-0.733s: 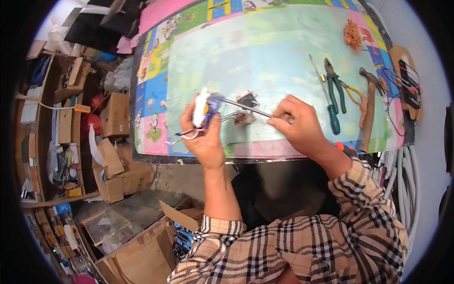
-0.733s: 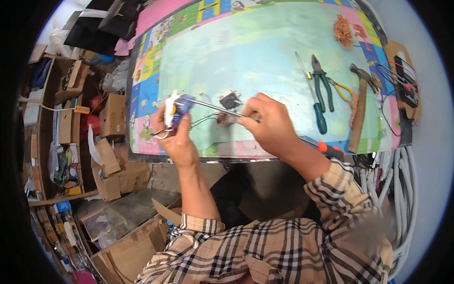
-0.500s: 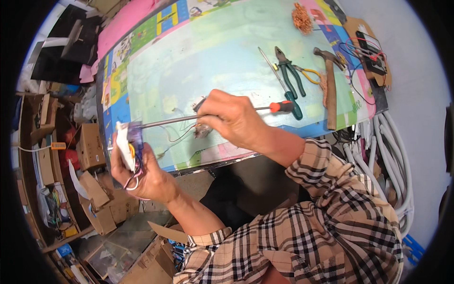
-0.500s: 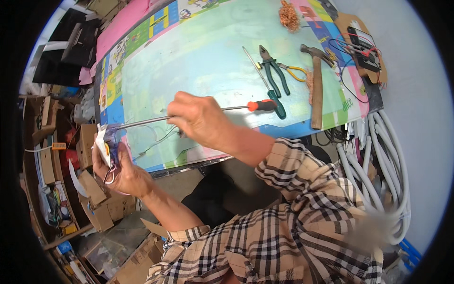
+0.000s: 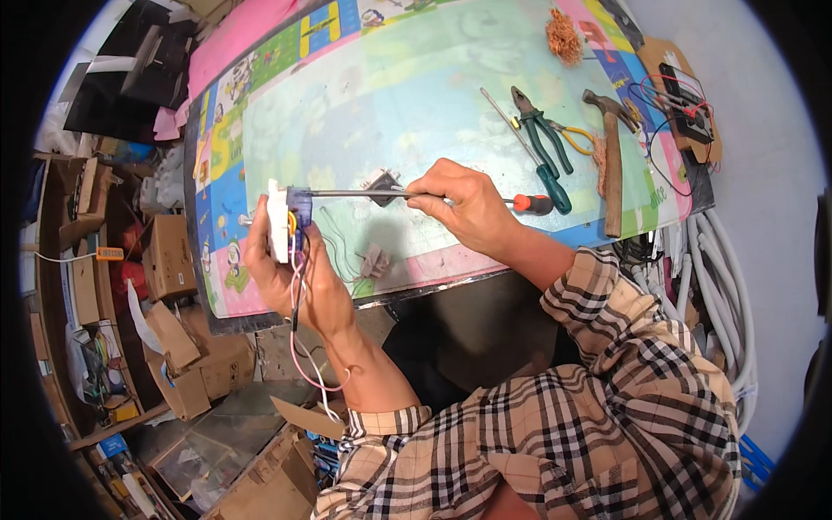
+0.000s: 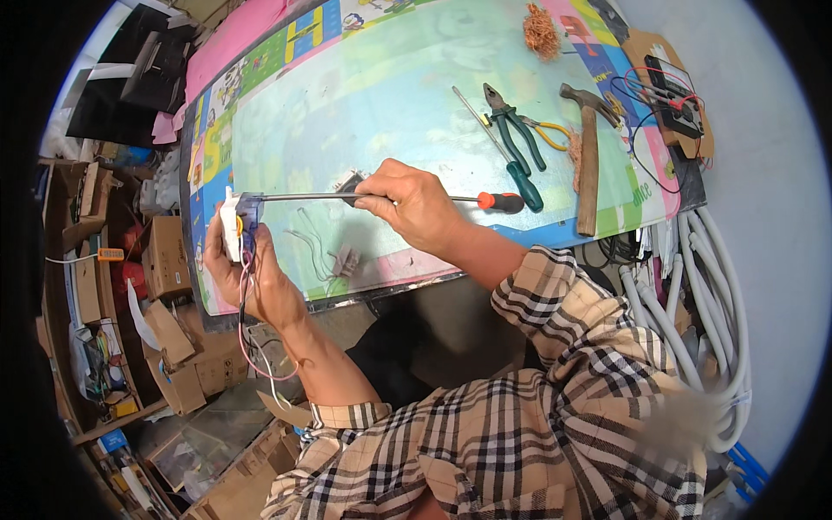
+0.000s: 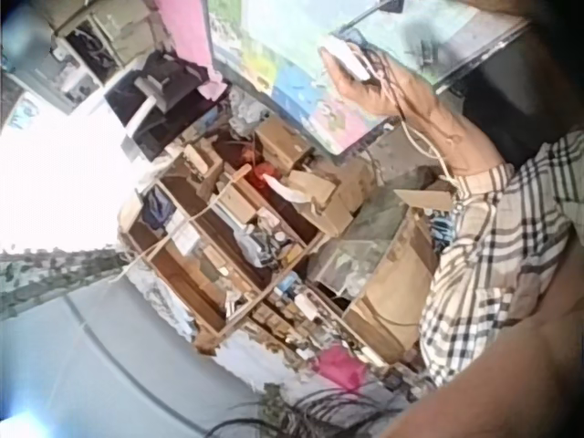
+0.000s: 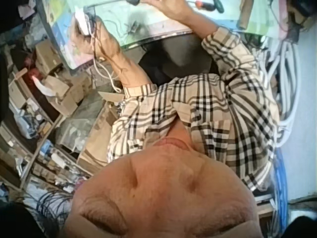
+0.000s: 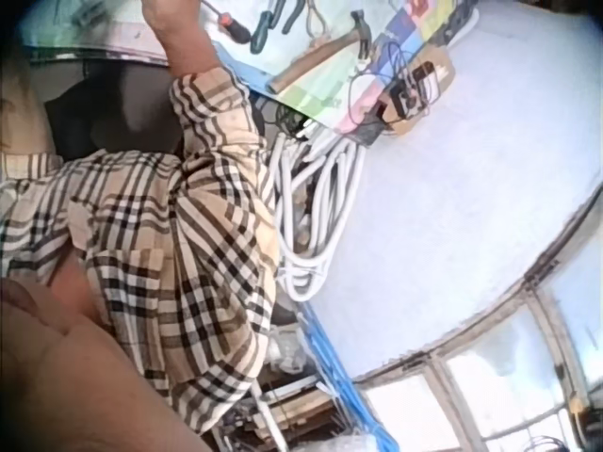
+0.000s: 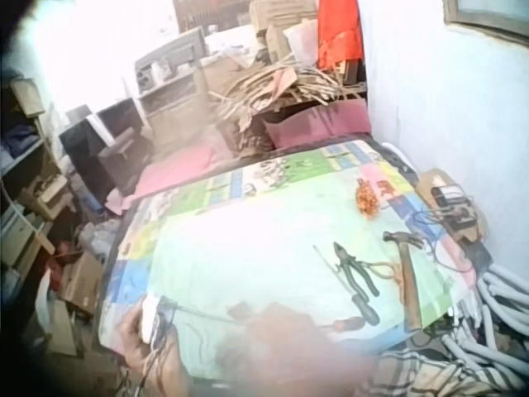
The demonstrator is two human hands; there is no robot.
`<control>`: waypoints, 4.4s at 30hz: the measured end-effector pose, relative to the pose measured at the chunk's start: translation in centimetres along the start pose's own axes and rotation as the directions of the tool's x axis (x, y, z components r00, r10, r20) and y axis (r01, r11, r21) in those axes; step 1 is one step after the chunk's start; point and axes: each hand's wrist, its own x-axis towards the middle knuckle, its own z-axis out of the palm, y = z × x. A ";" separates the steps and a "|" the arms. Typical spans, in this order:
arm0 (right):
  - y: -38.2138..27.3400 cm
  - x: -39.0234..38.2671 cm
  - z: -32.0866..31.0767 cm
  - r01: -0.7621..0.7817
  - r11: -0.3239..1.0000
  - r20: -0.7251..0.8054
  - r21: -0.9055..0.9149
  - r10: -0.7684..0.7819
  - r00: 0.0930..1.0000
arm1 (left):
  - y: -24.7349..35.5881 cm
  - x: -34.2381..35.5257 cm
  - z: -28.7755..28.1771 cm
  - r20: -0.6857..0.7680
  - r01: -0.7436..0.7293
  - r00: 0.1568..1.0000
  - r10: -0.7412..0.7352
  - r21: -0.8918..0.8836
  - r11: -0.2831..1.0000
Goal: The person uses a screwdriver to disassemble a small blue electrical component on a cluttered workbench. They remove screws, separate the casing, and manipulate internal wires and parts. The person then handles a white plastic component, adjusting wires and reassembling parts.
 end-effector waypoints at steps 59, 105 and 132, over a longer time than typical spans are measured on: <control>3.3 -2.4 -3.5 0.107 0.437 0.425 -0.893 0.742 0.518 | -6.1 0.1 -3.8 0.181 0.556 0.431 -0.884 -0.825 0.102; -8.6 1.0 -11.7 0.123 0.981 -0.715 0.147 0.019 0.699 | -4.6 1.3 -5.1 -0.265 0.223 0.786 -0.558 -0.721 0.656; -7.4 0.7 -9.7 -0.357 0.912 -0.264 -0.204 0.300 0.917 | -6.0 1.0 -4.4 -0.364 0.282 0.663 -0.654 -0.687 0.669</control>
